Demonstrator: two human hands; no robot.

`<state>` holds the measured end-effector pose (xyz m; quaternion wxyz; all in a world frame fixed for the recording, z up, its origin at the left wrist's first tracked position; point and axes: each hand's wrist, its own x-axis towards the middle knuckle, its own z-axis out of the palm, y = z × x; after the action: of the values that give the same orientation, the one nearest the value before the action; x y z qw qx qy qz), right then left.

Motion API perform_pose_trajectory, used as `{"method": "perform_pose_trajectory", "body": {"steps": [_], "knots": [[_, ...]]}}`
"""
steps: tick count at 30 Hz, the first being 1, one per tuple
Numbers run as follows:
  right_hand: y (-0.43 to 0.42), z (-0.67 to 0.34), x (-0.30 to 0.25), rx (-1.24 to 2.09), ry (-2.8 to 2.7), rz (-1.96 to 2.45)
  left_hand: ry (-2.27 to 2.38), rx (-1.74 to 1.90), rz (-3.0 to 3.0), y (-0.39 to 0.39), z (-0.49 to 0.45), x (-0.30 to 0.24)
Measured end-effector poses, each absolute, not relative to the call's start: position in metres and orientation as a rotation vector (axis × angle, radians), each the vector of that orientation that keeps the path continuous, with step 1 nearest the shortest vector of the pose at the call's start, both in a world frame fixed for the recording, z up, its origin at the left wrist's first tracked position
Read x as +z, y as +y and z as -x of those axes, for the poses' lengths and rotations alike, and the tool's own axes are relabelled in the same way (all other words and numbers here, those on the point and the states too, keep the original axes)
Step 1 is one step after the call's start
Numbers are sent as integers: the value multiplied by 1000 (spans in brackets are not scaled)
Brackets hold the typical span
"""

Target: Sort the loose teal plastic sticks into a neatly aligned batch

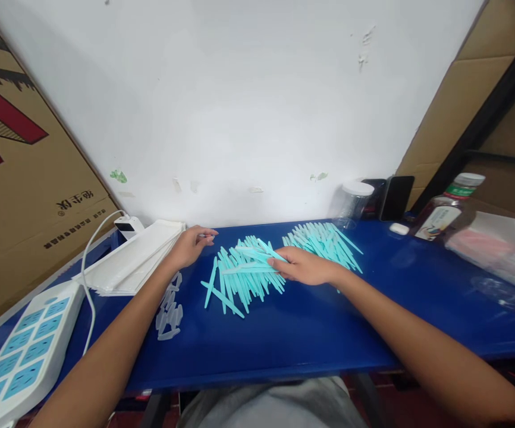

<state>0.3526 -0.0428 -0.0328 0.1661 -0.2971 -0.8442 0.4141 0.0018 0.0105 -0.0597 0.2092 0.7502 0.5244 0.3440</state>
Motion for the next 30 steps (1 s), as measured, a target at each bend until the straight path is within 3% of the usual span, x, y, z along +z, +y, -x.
{"method": "perform_pose_trajectory", "body": {"steps": [9,30], "knots": [[-44,-352,-34,1187,-2421,818,1025,1068,-1910,-23,-49,-31],[-44,-350,-34,1140,-2496,781,1139,1164,-2095,-43,-73,-28]]}}
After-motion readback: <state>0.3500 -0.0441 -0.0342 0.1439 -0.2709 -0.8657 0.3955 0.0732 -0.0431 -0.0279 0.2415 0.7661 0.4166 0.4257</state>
